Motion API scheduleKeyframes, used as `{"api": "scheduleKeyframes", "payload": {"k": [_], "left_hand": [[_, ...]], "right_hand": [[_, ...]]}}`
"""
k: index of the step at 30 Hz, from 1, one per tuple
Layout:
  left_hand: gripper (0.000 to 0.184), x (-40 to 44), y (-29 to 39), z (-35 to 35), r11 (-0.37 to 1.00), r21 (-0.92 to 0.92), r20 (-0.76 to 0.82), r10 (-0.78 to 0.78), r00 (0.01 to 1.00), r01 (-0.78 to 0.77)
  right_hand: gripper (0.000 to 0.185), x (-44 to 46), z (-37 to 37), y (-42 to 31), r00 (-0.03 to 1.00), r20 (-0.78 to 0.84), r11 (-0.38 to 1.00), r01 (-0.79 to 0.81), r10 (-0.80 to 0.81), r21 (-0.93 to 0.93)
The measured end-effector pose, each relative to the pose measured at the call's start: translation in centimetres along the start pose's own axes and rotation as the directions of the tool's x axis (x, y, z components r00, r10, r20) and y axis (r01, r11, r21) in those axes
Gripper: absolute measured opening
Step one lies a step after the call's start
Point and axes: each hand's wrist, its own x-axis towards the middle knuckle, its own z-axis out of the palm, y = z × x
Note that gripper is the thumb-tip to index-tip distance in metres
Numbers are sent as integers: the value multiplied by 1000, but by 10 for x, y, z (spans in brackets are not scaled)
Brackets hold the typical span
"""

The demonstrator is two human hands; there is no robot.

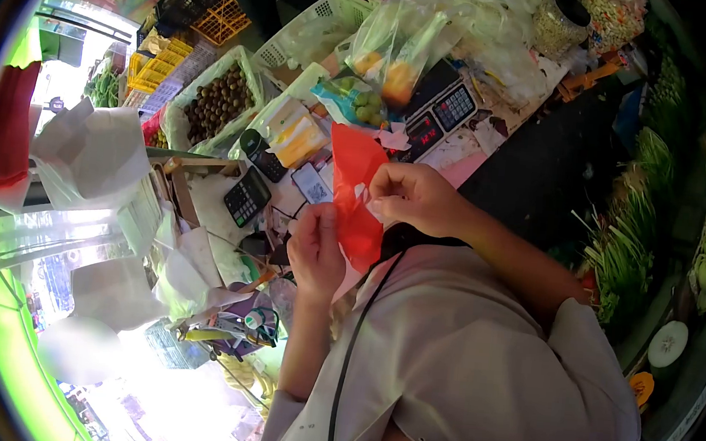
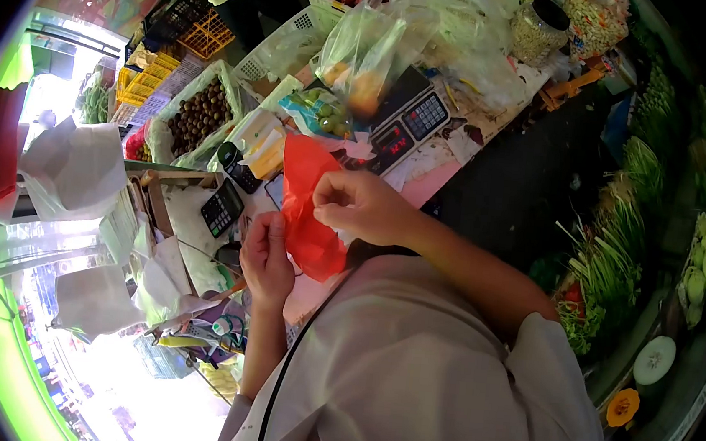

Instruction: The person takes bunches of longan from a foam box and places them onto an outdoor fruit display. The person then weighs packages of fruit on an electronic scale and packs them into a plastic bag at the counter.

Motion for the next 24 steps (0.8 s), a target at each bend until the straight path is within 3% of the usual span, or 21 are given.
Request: {"api": "scheduleKeyframes", "payload": {"k": [1, 3, 5, 7, 8, 9, 11, 12, 14, 16, 18, 19, 20, 21, 23, 24], "left_hand": [[22, -2, -2, -1, 1000, 0, 0, -5, 1000, 5], [21, -5, -4, 0, 1000, 7, 35, -5, 999, 5], [19, -6, -3, 6, 1000, 12, 32, 26, 999, -27], [18, -6, -2, 11, 998, 19, 31, 56, 998, -57], [18, -6, -3, 13, 1000, -13, 13, 20, 1000, -20], [18, -6, -3, 14, 999, -45, -8, -16, 1000, 16], [19, -6, -10, 15, 998, -69, -6, 13, 1000, -13], [20, -6, -12, 15, 995, -92, -5, 41, 999, -41], [22, -6, -6, 11, 1000, -13, 32, 27, 999, -27], [24, -6, -10, 8, 997, 69, 71, 16, 997, -21], [21, -5, -27, 8, 928, -327, -91, -222, 971, 181], [21, -3, -24, 3, 929, -324, -89, -220, 971, 180], [21, -1, -19, -2, 816, -542, -61, -280, 958, 203], [21, -1, -17, -8, 652, -728, -22, -332, 943, 213], [19, -12, -33, -12, 674, -710, 7, -280, 960, 202], [21, -18, -38, -12, 740, -627, 82, -249, 965, 244]], "right_hand": [[24, -3, 0, 0, 1000, 1, 1000, -5, 5, 2], [20, -12, 3, -8, 980, -139, 987, 150, -140, 62], [22, -14, 17, -22, 952, -228, 978, 208, -203, -1], [27, -13, 20, -21, 964, -101, 933, 206, -245, -295], [21, -6, 15, -12, 923, -27, 728, 286, -385, -623], [21, -6, 17, -7, 923, -27, 728, 285, -384, -624], [16, -9, 25, 2, 973, -189, 788, -15, -129, -616], [16, -7, 25, 8, 975, -185, 787, -15, -126, -616], [13, -6, 27, 19, 974, -224, 988, -20, -14, -150], [13, -9, 22, 22, 980, -200, 995, -5, -15, -102], [14, -11, 7, 21, 983, -182, 998, 18, -27, -53], [13, -12, -6, 18, 977, -215, 951, -83, 18, -299], [13, -13, -14, 17, 965, -257, 833, -185, 54, -521], [13, -12, -17, 23, 965, -256, 833, -185, 54, -522], [28, -9, -21, 43, 946, -322, 989, -74, 29, -129], [36, -8, -9, 40, 952, -305, 999, -2, -13, -49]]}}
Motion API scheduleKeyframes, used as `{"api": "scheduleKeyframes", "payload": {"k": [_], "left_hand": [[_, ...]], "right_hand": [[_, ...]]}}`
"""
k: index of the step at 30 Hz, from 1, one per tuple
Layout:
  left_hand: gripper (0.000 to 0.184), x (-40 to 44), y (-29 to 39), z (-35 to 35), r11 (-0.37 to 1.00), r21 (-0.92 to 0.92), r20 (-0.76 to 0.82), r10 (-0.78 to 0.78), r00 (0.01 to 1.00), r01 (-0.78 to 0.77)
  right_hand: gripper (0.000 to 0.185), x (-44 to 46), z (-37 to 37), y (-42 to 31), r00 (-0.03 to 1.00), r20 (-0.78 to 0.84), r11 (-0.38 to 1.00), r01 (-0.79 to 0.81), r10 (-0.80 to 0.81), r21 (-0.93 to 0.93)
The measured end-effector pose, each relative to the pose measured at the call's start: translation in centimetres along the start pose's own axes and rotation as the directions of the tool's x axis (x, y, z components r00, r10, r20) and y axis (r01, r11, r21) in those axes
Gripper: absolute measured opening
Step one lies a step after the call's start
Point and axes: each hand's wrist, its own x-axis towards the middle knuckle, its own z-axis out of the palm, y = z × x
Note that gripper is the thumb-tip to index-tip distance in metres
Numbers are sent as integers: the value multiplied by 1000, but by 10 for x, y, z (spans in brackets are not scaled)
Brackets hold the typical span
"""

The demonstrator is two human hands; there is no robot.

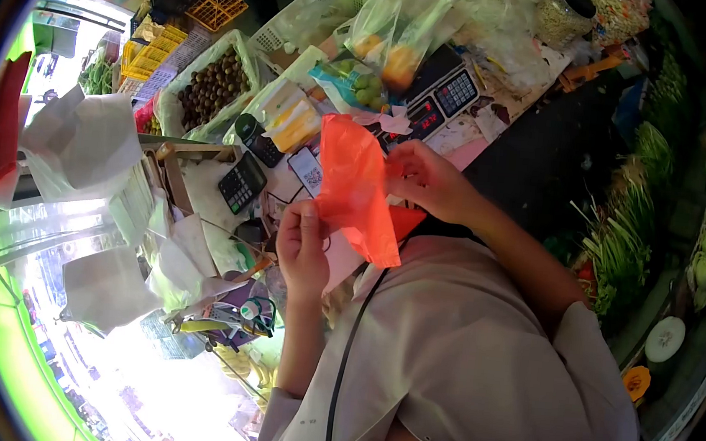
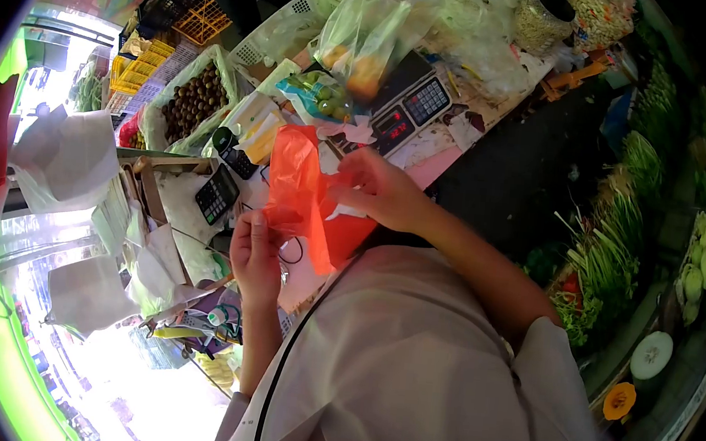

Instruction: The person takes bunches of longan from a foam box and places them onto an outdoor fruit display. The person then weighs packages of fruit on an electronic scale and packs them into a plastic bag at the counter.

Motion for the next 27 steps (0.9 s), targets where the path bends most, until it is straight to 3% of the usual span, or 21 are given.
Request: {"api": "scheduleKeyframes", "payload": {"k": [1, 2, 3, 5, 7, 9, 10, 11, 12, 13, 14, 15, 16, 18, 20, 21, 22, 23, 25, 26, 27], "left_hand": [[22, -2, -6, -1, 994, 112, 80, -28, 996, 19], [22, -4, -14, 1, 994, 108, 92, -32, 995, 22], [22, -4, -13, 4, 994, 111, 97, -30, 995, 19], [22, -2, -5, 7, 975, -206, 45, -71, 996, 78], [24, -1, 31, 9, 940, -332, 7, -75, 997, 73], [24, -9, 61, -6, 876, -477, -229, -202, 952, 71], [24, -16, 63, -12, 877, -476, -233, -195, 953, 63], [27, -21, 67, -17, 973, -232, -302, -90, 949, 18], [29, -22, 70, -21, 999, 28, -344, 38, 938, -30], [29, -20, 69, -22, 998, 26, -344, 62, 937, -56], [28, -22, 64, -23, 988, 111, -203, 132, 970, -112], [29, -27, 60, -20, 968, 191, -50, 174, 984, -161], [24, -29, 58, -7, 983, 140, -63, 133, 989, -123], [21, -31, 55, 17, 995, 27, 48, 94, 994, -95], [25, -24, 55, 37, 995, -31, 192, 100, 976, -95], [28, -19, 56, 46, 921, 278, 242, 208, 948, -273], [32, -16, 57, 50, 723, 541, 322, 294, 900, -430], [32, -11, 49, 43, 722, 538, 331, 295, 896, -436], [28, 5, 27, 15, 516, 784, 216, 295, 931, -345], [26, 5, 28, 1, 525, 841, 65, 145, 987, -133], [26, 6, 20, -14, 532, 838, 54, 140, 989, -121]], "right_hand": [[36, 2, 10, 4, 1000, 0, 1000, 2, -2, 1], [35, 6, 18, 11, 968, 39, 943, 249, -246, -220], [31, 7, 21, 17, 929, 54, 856, 358, -365, -373], [23, 9, 26, 30, 807, 83, 575, 485, -585, -659], [17, 22, -12, 41, 989, 57, 954, 146, -136, -263], [13, 29, -67, 34, 968, -251, 903, -117, 10, -414], [16, 29, -102, 47, 910, -414, 875, -185, -18, -446], [20, 32, -126, 65, 823, -565, 849, -253, -63, -463], [20, 32, -128, 71, 825, -559, 852, -232, -83, -469], [31, 27, -123, 78, 819, -536, 782, -195, -202, -592], [43, 18, -115, 84, 807, -505, 696, -173, -305, -697], [59, 11, -95, 67, 813, -354, 593, -13, -463, -805], [76, 9, -69, 36, 781, -180, 453, 144, -598, -880], [88, 5, -29, -5, 857, 66, 522, 371, -512, -768], [73, 11, 3, -27, 840, 354, 476, 530, -412, -702], [73, 14, 13, -25, 842, 340, 476, 522, -418, -707], [61, 18, 20, -19, 834, 331, 438, 522, -442, -732], [50, 21, 23, -16, 824, 326, 397, 523, -464, -754], [41, 22, 8, -24, 828, 203, 417, 455, -522, -787], [31, 21, -2, -28, 821, 79, 447, 385, -565, -807], [30, 14, -12, -35, 839, -13, 515, 321, -544, -795]]}}
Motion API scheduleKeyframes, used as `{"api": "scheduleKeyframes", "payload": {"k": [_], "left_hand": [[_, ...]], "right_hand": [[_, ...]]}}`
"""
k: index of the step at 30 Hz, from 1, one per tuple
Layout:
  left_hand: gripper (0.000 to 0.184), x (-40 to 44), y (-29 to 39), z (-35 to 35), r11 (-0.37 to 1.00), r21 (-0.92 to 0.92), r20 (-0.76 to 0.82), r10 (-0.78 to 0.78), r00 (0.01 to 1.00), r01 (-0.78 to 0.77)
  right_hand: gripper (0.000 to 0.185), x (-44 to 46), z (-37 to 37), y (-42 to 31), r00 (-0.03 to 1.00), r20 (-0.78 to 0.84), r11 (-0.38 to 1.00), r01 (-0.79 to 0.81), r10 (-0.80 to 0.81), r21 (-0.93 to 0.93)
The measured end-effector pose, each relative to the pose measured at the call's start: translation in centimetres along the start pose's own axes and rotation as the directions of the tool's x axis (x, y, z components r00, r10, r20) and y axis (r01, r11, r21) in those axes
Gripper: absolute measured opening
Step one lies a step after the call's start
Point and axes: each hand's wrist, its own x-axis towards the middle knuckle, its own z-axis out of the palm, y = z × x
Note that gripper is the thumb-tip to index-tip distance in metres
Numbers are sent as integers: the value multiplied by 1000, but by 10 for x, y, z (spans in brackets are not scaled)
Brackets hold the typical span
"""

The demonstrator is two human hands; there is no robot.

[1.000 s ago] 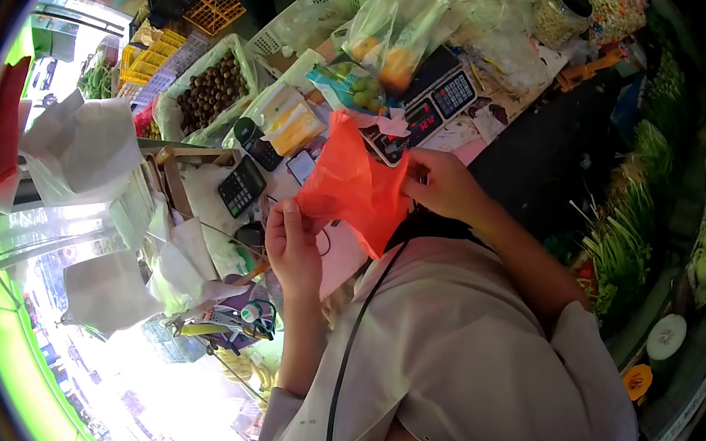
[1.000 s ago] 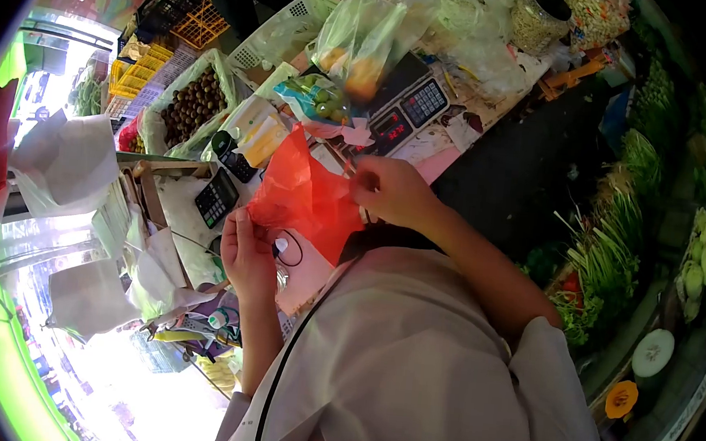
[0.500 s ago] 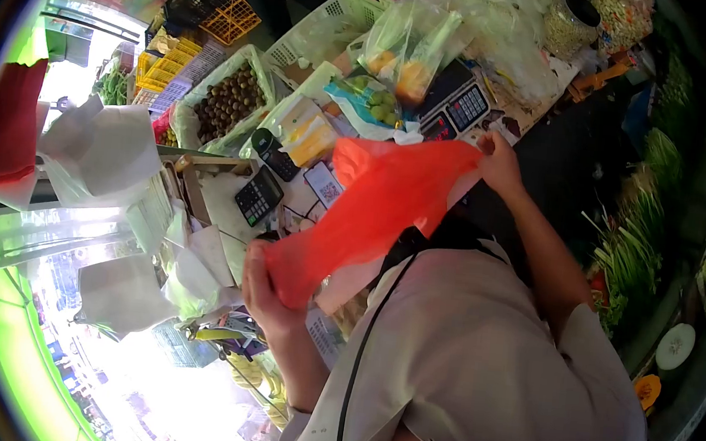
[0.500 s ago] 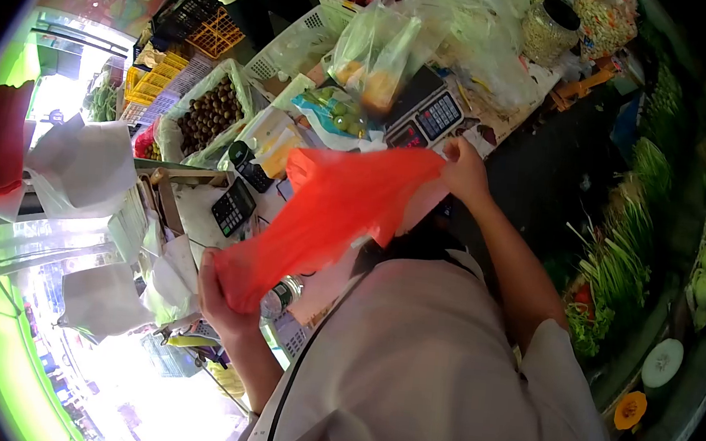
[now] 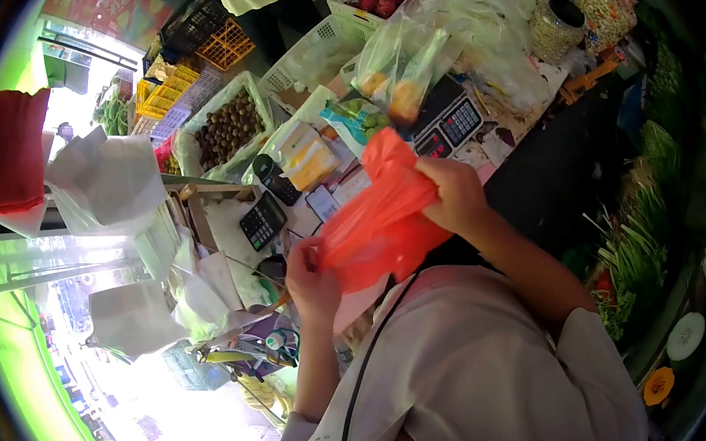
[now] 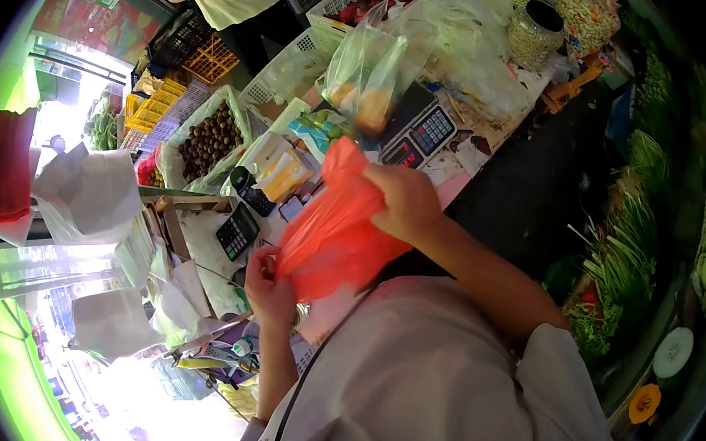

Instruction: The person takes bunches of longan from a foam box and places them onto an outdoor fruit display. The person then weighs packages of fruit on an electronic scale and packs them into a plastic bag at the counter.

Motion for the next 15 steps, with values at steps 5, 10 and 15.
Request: {"api": "scheduleKeyframes", "payload": {"k": [5, 10, 15], "left_hand": [[23, -16, -51, 13, 519, -745, 93, -540, 836, 418], [31, -16, -37, -4, 57, -964, 133, -741, 658, 258], [32, -34, -5, -38, 334, -935, -335, -732, 593, -116]], "right_hand": [[23, -29, -31, 62, 940, 165, 954, -301, 297, -3], [33, 4, -20, 82, 859, 483, 615, -474, 168, 630], [64, 102, 34, 105, 936, 262, 969, -246, 235, 10]]}}
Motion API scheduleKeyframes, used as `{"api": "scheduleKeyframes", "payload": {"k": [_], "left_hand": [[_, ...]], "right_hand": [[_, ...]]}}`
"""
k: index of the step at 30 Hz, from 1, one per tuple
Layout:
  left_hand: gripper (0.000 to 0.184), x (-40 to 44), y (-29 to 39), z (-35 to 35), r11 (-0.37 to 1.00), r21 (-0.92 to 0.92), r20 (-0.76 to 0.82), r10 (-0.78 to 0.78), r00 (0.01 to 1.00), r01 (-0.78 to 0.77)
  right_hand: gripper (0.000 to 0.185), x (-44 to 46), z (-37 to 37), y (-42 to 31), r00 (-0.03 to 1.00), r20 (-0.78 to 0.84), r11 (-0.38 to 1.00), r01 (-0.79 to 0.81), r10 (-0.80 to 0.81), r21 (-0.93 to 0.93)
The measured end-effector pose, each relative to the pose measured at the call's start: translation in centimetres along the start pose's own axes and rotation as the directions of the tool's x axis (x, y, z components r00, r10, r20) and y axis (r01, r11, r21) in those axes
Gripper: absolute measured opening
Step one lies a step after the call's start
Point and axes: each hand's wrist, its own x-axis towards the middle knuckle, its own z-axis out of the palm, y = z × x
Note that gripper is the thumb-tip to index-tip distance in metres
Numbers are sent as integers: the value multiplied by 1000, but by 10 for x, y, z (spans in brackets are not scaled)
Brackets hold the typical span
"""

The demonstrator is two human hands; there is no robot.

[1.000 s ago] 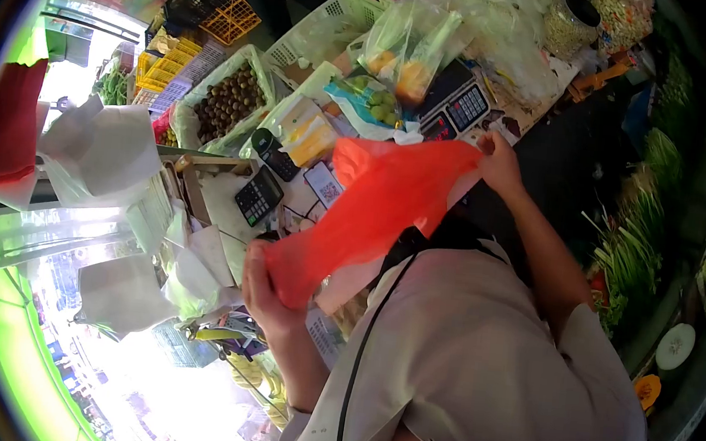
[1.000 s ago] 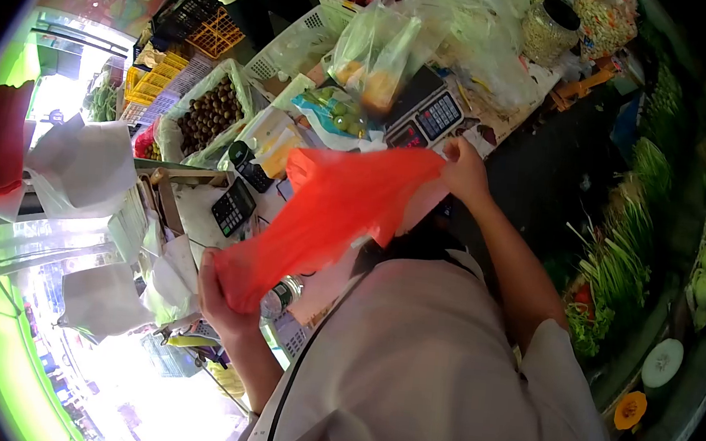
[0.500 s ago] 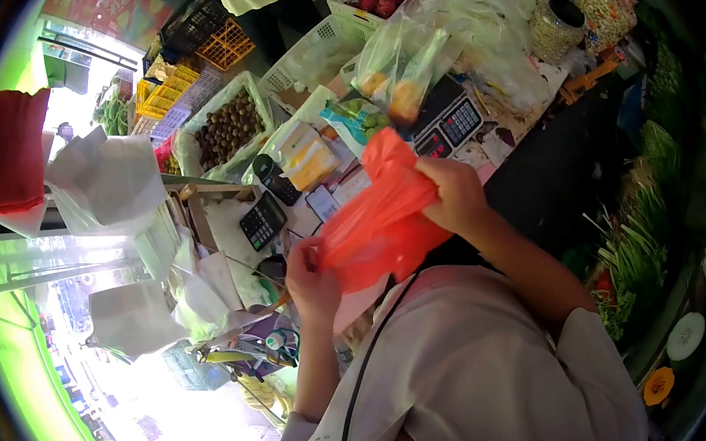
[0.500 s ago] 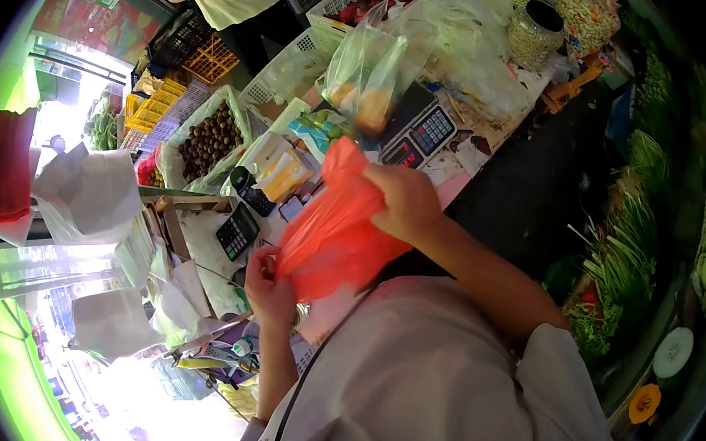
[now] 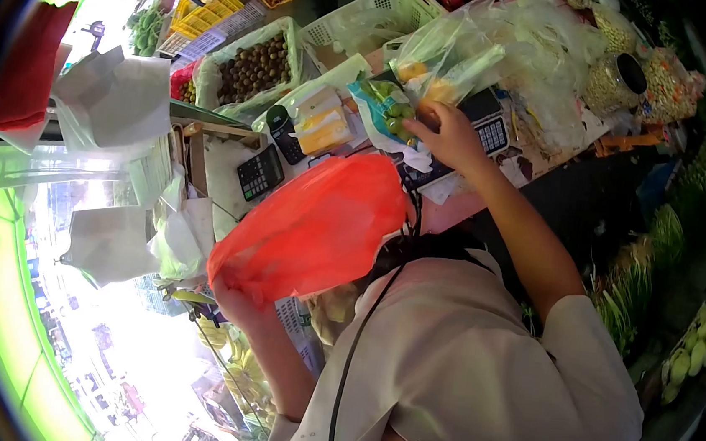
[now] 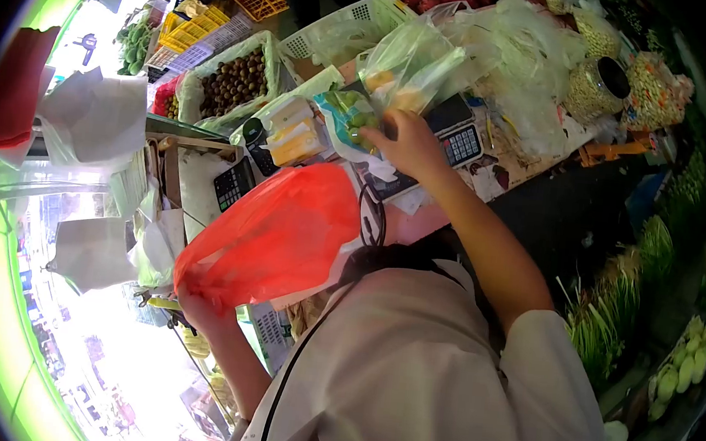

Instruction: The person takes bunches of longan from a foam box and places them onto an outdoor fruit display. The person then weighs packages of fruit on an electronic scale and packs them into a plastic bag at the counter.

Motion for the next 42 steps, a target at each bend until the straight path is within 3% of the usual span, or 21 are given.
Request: {"api": "scheduleKeyframes", "payload": {"k": [2, 5, 7, 9, 11, 13, 15, 17, 18, 19, 20, 22, 26, 28, 32, 35, 36, 37, 38, 40, 42], "left_hand": [[31, -13, 5, -6, 994, 76, -50, 82, 995, -78], [38, -52, 3, 18, 950, 158, -231, 299, 926, -267], [63, -75, 2, 40, 807, 456, -321, 542, 777, -375], [76, -81, -6, 23, 783, 476, -282, 566, 774, -400], [72, -83, -16, 22, 749, 544, -210, 557, 803, -377], [68, -77, -23, 19, 743, 565, -219, 555, 803, -360], [63, -66, -27, 17, 703, 619, -158, 547, 822, -349], [62, -51, -30, 19, 692, 618, -145, 568, 810, -374], [61, -45, -31, 21, 676, 623, -116, 577, 809, -393], [61, -41, -31, 24, 683, 616, -120, 575, 809, -394], [60, -36, -30, 30, 683, 601, -77, 567, 820, -416], [61, -24, -32, 36, 608, 692, -40, 569, 821, -388], [55, -6, -50, 51, 513, 715, 126, 572, 810, -474], [57, -4, -57, 61, 533, 687, 202, 513, 834, -495], [51, -10, -65, 58, 482, 707, 352, 395, 849, -517], [36, -21, -66, 51, 623, 665, 409, 158, 899, -412], [36, -28, -71, 45, 620, 664, 418, 155, 895, -418], [31, -36, -80, 36, 717, 617, 448, 16, 894, -323], [28, -42, -86, 28, 795, 569, 483, -114, 868, -212], [27, -50, -87, 13, 789, 566, 517, -113, 848, -240], [28, -50, -102, -12, 872, 463, 488, -101, 867, -159]], "right_hand": [[85, 31, 39, 6, 985, -93, 958, 117, -146, -261], [93, 41, 80, -3, 966, -98, 878, 170, -237, -447], [96, 41, 100, -3, 924, -168, 853, 231, -343, -468], [100, 33, 106, -6, 968, -38, 861, 203, -249, -467], [95, 33, 97, -13, 980, 97, 883, 200, -175, -424], [100, 49, 98, -1, 977, 179, 965, 153, -115, -214], [95, 61, 98, 10, 980, 164, 964, 151, -117, -219], [77, 68, 76, 9, 910, 391, 943, -241, 137, 232], [77, 63, 63, 6, 912, 389, 946, -233, 131, 226], [71, 49, 47, 1, 811, 561, 813, -435, 167, 386], [65, 35, 34, -5, 686, 714, 618, -625, 142, 477], [68, 3, 18, -14, 600, 798, 373, -728, -60, 575], [71, -44, -15, -54, 578, 809, 353, -739, -106, 575], [72, -47, -4, -51, 440, 828, 501, -659, -347, 560], [80, -59, 25, -67, 485, 868, 643, -633, -106, 432], [74, -61, 52, -82, 593, 799, 536, -645, -100, 545], [66, -61, 72, -79, 658, 752, 422, -673, -34, 608], [58, -60, 92, -73, 707, 706, 304, -681, 40, 666], [58, -55, 111, -68, 712, 701, 305, -677, 37, 670], [49, -41, 151, -49, 943, 200, 750, -332, 265, 572], [52, -18, 205, -5, 956, 115, 858, -292, 269, 423]]}}
